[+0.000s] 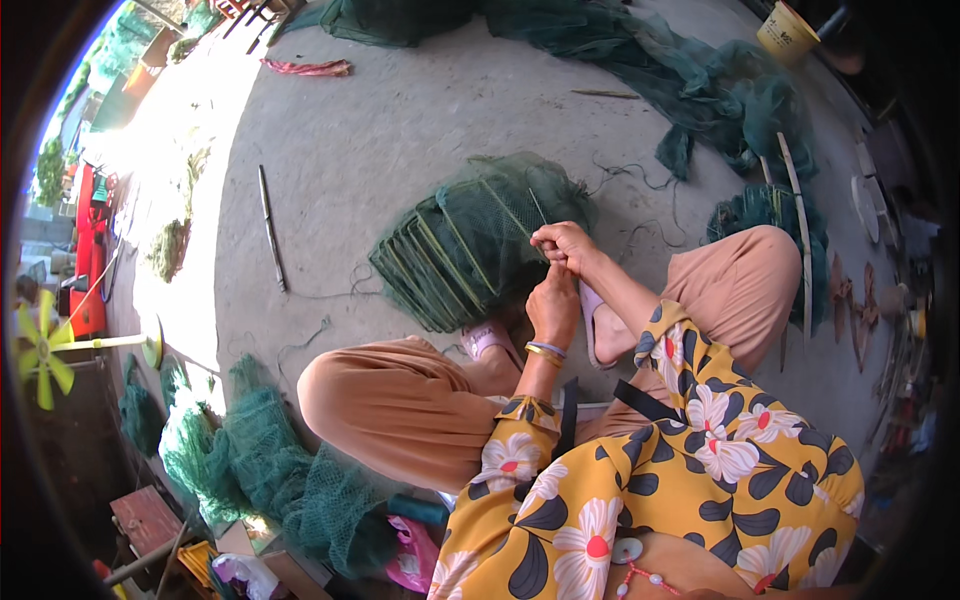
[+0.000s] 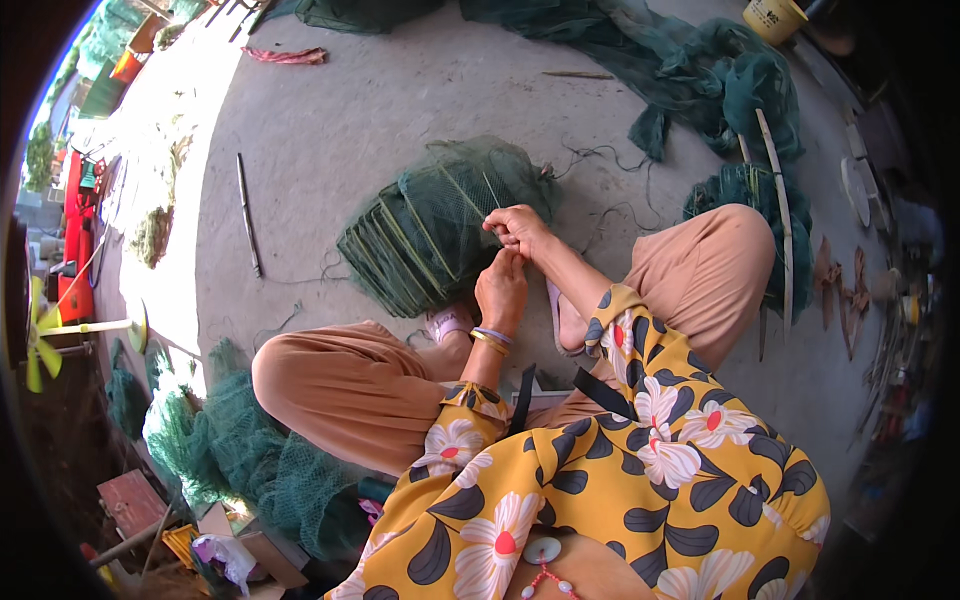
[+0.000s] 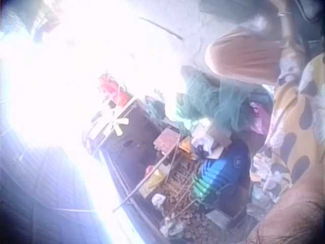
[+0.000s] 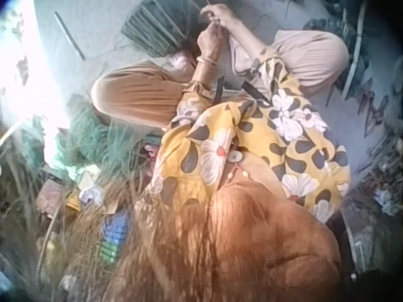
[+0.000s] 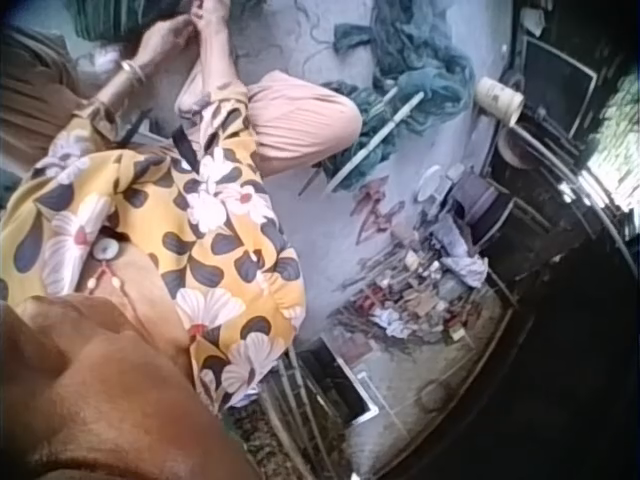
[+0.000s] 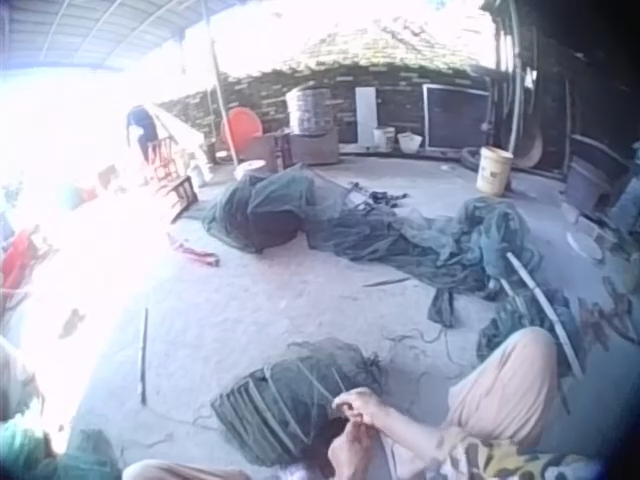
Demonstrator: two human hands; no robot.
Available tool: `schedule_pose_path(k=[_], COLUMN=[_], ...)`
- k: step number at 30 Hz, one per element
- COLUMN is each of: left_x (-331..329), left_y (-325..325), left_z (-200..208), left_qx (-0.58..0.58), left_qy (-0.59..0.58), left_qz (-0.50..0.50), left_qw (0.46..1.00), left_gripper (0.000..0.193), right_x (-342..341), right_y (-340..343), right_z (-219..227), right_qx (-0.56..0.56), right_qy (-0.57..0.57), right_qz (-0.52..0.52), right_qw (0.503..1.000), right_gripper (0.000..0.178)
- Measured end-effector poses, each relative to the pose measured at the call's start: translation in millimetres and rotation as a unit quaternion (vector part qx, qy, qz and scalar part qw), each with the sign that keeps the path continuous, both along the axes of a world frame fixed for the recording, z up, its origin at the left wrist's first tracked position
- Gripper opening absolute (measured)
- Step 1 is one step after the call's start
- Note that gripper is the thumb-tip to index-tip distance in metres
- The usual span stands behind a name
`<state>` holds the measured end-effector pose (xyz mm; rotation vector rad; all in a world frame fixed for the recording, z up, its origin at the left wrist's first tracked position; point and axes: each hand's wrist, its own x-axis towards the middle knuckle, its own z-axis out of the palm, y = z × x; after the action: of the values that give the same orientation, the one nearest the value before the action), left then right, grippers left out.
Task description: The recorder is repairing or sewing green mesh fishing nets using a needle and thread.
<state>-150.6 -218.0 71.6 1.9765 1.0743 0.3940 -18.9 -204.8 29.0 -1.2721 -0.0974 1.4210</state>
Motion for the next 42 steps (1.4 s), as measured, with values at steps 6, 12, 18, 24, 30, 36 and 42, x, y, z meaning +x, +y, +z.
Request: schedule_pose_path(k=[6, 12, 18, 24, 30, 36, 42], left_x=[1.0, 1.5, 10.6, 45.7, 60.2, 60.9, 60.5], left_y=[-7.2, -1.3, 46.1, 66.1, 64.7, 65.2, 66.6], left_z=[-0.5, -24.3, -37.5, -56.9, -74.4, -73.7, -76.5], left_qx=[0.014, 0.004, -0.287, 0.111, 0.129, 0.117, 0.115], left_qy=[-0.027, -0.171, -0.302, -0.238, -0.186, -0.176, -0.193], left_qz=[-0.138, -0.179, 0.109, 0.027, -0.017, -0.017, 0.007], left_qw=[0.990, 0.969, 0.903, 0.964, 0.974, 0.977, 0.974], left_gripper=[0.012, 0.016, 0.013, 0.015, 0.017, 0.013, 0.009], right_x=[13.2, 30.2, 54.7, 50.7, 50.8, 54.5, 62.3], right_y=[-2.3, -17.5, -40.8, -27.8, -24.1, -22.5, -21.7], right_z=[-2.3, 6.3, 20.0, 28.9, 31.6, 28.6, 31.2], right_qx=[-0.121, -0.097, -0.084, -0.088, -0.082, -0.051, -0.067], right_qy=[-0.055, 0.031, -0.064, -0.096, -0.125, -0.099, -0.123], right_qz=[-0.076, 0.006, 0.030, 0.053, 0.041, 0.004, 0.017], right_qw=[0.988, 0.995, 0.994, 0.990, 0.988, 0.994, 0.990], right_gripper=[0.009, 0.008, 0.009, 0.008, 0.006, 0.006, 0.008])
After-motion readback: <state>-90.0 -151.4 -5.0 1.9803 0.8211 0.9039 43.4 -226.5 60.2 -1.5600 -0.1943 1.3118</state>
